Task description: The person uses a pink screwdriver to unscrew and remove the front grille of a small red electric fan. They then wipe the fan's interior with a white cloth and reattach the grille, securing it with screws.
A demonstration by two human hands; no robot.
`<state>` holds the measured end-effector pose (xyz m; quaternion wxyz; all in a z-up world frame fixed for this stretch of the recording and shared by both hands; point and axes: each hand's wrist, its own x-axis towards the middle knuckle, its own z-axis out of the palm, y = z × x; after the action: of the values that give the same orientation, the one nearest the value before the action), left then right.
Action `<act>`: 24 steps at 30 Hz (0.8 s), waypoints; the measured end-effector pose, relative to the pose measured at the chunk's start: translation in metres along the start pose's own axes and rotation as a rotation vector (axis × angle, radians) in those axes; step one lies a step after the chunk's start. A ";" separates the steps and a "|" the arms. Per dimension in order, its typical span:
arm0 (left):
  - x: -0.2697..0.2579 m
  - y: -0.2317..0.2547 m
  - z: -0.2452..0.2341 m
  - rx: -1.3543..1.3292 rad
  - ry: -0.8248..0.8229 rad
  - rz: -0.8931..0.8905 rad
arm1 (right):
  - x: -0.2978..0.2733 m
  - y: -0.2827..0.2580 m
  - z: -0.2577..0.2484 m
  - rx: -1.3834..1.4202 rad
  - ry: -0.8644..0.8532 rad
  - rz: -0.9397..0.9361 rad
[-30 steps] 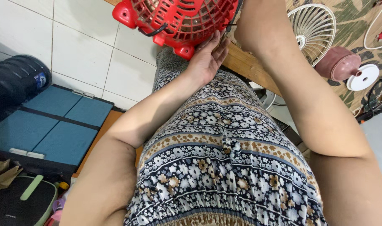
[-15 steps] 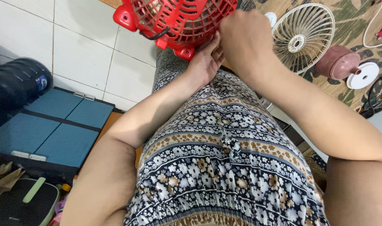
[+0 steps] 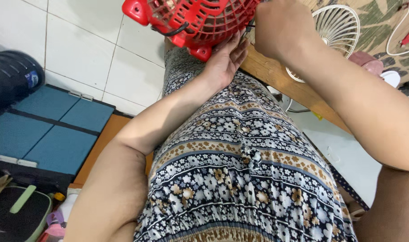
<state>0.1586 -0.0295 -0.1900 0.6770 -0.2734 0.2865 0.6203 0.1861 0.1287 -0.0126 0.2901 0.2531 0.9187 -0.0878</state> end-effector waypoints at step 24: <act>0.006 -0.009 0.000 -0.018 0.003 0.023 | 0.035 0.020 -0.007 0.175 -0.392 0.195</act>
<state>0.1676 -0.0259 -0.1947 0.6670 -0.2771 0.2851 0.6301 0.1684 0.1627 -0.0274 0.4469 0.3431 0.8049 -0.1862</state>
